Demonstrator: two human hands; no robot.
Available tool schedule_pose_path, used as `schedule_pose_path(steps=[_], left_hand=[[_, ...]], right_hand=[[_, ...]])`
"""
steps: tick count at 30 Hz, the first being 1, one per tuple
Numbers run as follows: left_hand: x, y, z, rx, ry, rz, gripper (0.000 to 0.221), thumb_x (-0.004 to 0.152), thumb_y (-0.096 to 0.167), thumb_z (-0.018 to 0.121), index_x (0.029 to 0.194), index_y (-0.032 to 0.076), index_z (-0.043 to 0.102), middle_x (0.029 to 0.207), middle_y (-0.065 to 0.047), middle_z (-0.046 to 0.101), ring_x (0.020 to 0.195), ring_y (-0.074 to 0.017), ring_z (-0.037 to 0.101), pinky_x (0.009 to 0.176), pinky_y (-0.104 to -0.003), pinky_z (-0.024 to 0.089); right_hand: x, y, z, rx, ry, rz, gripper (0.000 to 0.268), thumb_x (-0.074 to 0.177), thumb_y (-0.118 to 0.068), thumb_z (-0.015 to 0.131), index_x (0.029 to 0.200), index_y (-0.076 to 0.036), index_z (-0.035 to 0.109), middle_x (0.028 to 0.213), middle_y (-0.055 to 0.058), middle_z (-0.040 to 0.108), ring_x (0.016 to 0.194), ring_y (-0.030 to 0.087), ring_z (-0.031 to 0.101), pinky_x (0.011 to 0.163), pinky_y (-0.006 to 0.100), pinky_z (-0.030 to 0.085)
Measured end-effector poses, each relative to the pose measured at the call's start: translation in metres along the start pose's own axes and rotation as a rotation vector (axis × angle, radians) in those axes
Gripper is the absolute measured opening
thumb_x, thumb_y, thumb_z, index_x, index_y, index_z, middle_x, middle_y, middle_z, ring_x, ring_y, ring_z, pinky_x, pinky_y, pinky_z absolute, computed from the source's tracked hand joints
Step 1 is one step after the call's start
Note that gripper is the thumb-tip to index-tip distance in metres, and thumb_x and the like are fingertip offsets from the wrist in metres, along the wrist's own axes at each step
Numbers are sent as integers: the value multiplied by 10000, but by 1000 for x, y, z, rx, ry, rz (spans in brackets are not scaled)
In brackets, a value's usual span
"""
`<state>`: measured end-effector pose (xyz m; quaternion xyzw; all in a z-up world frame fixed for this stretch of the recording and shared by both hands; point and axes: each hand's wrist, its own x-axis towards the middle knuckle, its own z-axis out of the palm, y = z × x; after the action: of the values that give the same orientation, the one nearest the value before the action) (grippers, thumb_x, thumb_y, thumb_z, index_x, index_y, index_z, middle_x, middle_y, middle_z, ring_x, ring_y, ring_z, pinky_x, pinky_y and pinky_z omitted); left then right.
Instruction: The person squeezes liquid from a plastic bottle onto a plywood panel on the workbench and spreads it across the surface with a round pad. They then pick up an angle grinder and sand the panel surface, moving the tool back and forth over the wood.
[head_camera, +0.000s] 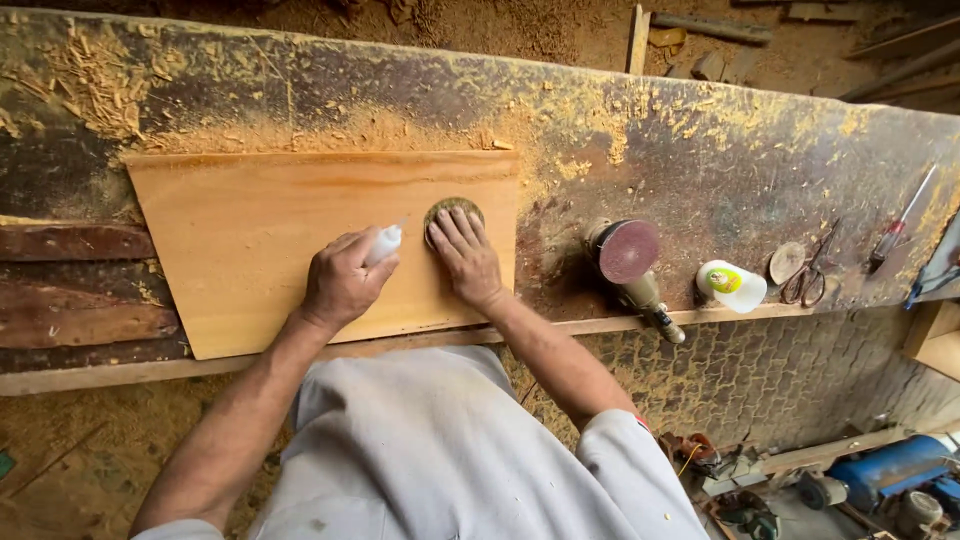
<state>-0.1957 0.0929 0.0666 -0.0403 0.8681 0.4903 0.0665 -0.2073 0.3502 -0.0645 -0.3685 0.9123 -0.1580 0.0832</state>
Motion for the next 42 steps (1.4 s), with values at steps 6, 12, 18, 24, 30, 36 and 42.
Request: schedule_pose_path(steps=[6,12,18,24,30,36,42], left_hand=[[14,12,31,147,4,92,372,857,240,809,1109,-4,682,955,-189,716,887,-354,687,746,-449,562],[42,12,77,194,-202,-41,304,973,321,752,892,40,667,855,-128,702,829,-293,689,739,-439,564],[53,22,78,106,-11,56,301,905,283,764,1054,29,705,915,-159,700,838,-324,667,725,-447,552],[58,19,86,212,-112,111,276,921,290,738,982,24,700,850,-134,695,758,-283,647,663,-433,534],[77,36,112,227,-177,71,295,930,255,709,739,49,622,671,-99,600,649,-268,598,588,-457,495],[92,33,128,178,-151,31,342,911,249,710,646,76,582,603,-65,543,587,-215,544,574,-438,474],[95,23,139,176,-211,3,351,943,224,688,633,99,581,548,-33,508,531,-188,510,529,-409,467]], right_hand=[[18,77,-26,-47,247,198,546,1059,2,541,1580,-32,381,1648,205,362,1559,394,309,1317,521,220],[-10,52,-42,104,269,167,491,1016,-41,534,1504,-73,503,1600,158,448,1538,331,356,1311,495,224],[11,86,-30,59,351,152,416,1077,-79,547,1493,-77,537,1598,149,468,1533,338,382,1323,534,245],[-27,62,-28,214,399,314,418,1077,-36,489,1494,-36,524,1570,192,499,1531,374,412,1323,527,289],[-59,41,-44,283,327,359,534,920,-3,529,1454,4,542,1535,222,518,1485,399,434,1277,543,262],[-62,41,-40,304,339,384,546,911,4,516,1455,-14,555,1547,210,515,1493,378,442,1289,532,260],[-59,41,-44,308,330,382,549,899,1,523,1447,-2,558,1545,216,513,1496,383,430,1283,538,256]])
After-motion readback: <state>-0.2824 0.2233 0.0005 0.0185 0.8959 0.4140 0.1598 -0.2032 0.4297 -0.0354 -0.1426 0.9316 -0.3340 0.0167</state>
